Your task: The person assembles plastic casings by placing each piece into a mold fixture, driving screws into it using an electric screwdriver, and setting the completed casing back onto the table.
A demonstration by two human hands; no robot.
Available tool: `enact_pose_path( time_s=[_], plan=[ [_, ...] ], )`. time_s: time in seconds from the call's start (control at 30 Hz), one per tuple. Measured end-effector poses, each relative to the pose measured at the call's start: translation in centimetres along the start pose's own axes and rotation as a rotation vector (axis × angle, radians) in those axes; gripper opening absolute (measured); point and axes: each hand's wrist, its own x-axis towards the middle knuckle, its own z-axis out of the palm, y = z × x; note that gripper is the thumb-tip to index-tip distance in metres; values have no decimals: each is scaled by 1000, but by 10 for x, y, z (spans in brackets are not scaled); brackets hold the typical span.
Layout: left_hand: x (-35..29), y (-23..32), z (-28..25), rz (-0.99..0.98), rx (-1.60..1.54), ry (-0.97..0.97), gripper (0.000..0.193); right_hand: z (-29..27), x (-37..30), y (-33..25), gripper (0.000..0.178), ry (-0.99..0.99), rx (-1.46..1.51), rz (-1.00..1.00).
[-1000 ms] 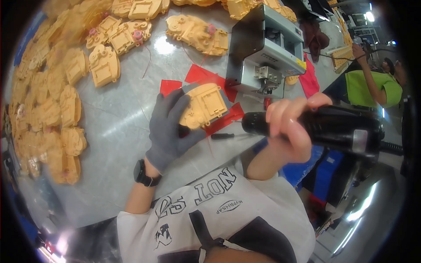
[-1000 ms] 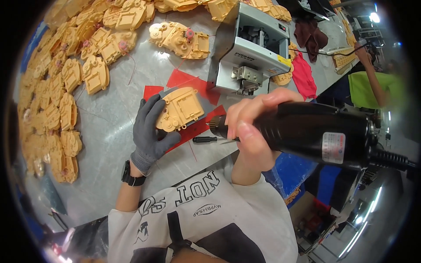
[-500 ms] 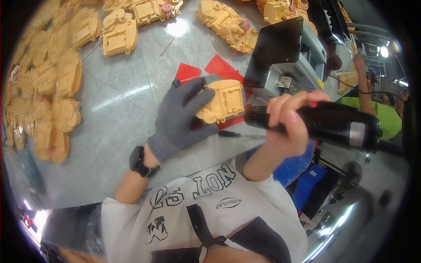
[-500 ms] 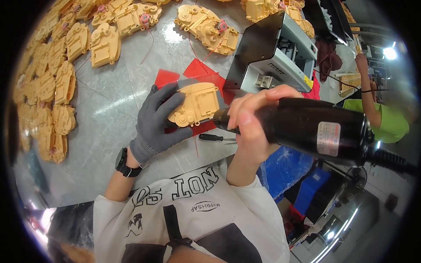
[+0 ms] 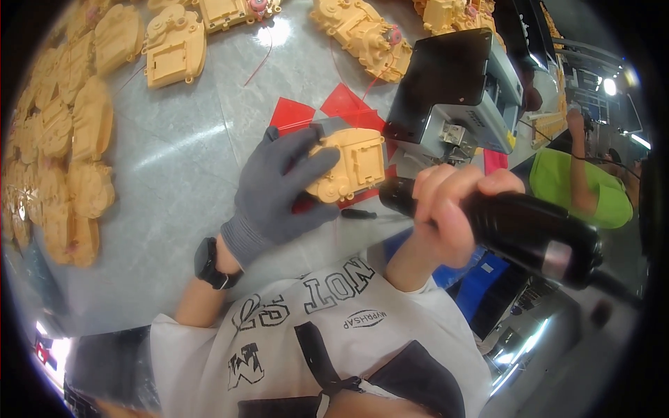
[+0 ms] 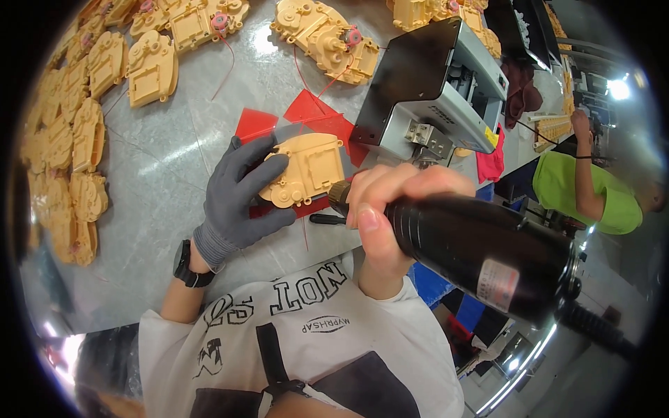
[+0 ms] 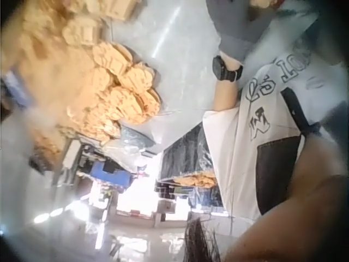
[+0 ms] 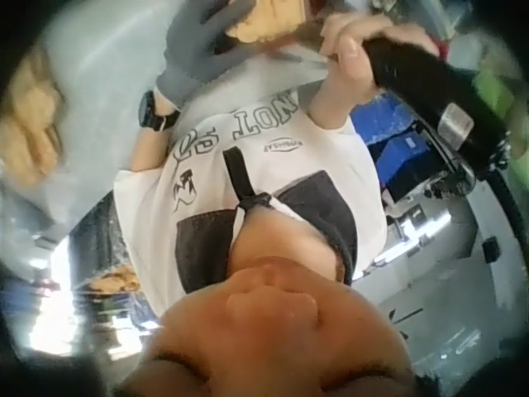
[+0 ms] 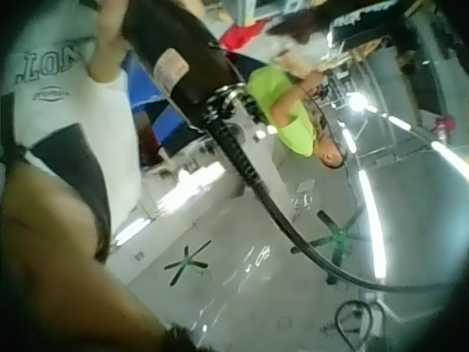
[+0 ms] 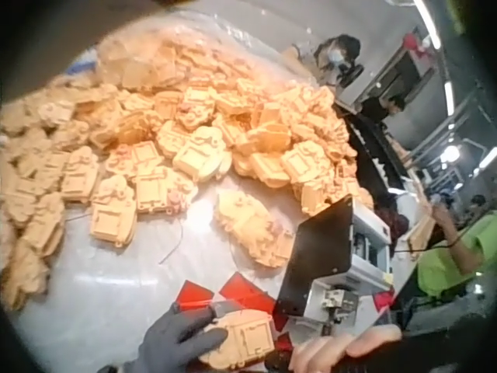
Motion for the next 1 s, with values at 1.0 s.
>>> enact_pose_path(
  time_s=[1.0],
  plan=[
    [-6, 6, 1, 54, 98, 2, 66, -9, -19, -26, 49, -228, 223, -130]
  ],
)
